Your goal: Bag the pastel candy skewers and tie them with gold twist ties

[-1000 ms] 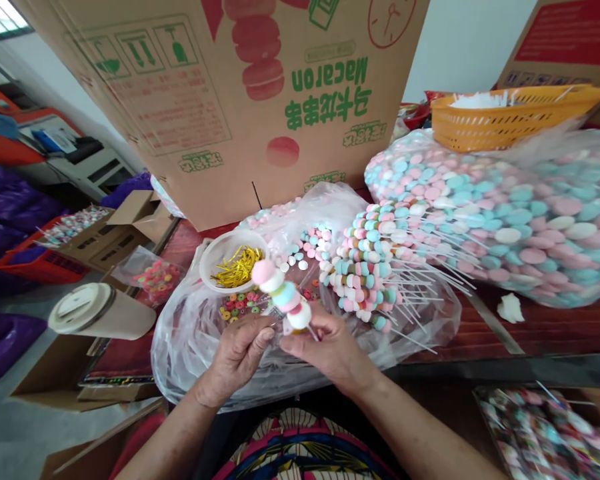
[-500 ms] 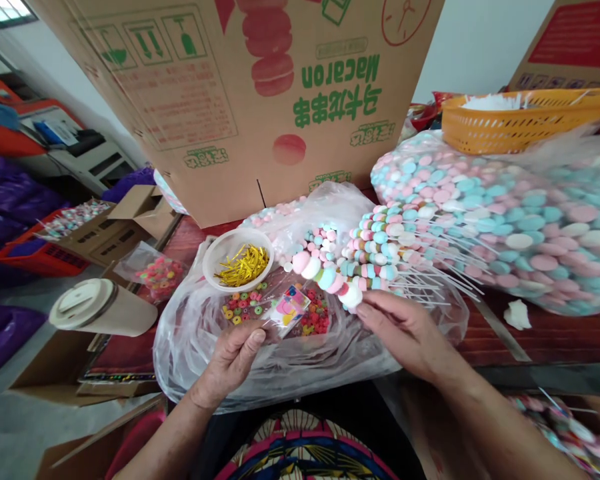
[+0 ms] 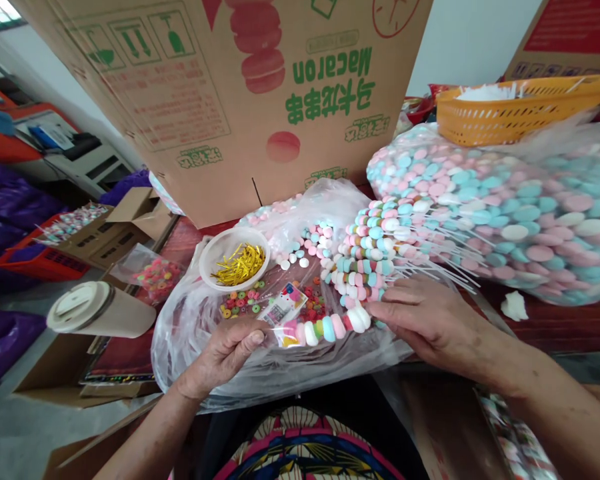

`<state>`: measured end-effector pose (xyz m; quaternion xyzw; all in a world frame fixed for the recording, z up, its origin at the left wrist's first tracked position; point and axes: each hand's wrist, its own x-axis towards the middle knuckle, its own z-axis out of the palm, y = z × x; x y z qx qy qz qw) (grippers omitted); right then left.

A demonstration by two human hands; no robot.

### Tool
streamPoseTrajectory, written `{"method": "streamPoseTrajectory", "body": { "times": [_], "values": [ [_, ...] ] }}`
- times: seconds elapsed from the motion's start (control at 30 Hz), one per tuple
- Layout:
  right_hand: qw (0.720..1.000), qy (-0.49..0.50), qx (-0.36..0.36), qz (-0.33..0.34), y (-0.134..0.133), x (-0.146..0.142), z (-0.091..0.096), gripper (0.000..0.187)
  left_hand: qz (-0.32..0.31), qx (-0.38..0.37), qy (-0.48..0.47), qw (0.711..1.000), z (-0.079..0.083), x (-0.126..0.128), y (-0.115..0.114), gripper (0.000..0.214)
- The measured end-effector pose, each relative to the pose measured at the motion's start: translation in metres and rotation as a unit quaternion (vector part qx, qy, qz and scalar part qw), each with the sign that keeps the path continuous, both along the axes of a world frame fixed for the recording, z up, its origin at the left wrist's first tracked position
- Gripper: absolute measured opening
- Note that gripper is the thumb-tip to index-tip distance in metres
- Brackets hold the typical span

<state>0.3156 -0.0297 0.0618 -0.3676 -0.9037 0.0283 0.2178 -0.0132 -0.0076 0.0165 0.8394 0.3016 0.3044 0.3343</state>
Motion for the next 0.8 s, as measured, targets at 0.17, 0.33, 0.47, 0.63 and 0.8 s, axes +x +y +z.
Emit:
{"method": "streamPoseTrajectory", "body": {
  "times": [0.17, 0.33, 0.47, 0.63, 0.8],
  "values": [
    [0.997, -0.065, 0.041, -0.007, 0.007, -0.001, 0.005, 0.027, -0.055, -0.04, 0.058, 0.996, 0.008, 0.014, 0.005, 0.034],
    [0.994, -0.089, 0.071, 0.001, 0.013, -0.005, 0.002, 0.027, -0.01, -0.05, 0.134, 0.99, 0.013, 0.025, 0.008, 0.059],
    [0.987, -0.12, 0.096, 0.037, 0.015, -0.02, 0.006, 0.027, -0.036, -0.196, 0.148, 0.969, 0.013, 0.041, 0.007, 0.043],
    [0.983, -0.136, 0.099, 0.078, 0.024, -0.043, 0.011, 0.023, -0.115, -0.449, 0.057, 0.884, 0.014, 0.065, 0.002, 0.036],
    [0.989, -0.101, 0.056, 0.091, 0.028, -0.037, 0.019, 0.025, -0.1, -0.54, 0.013, 0.835, 0.015, 0.066, 0.0, 0.041]
  ]
}}
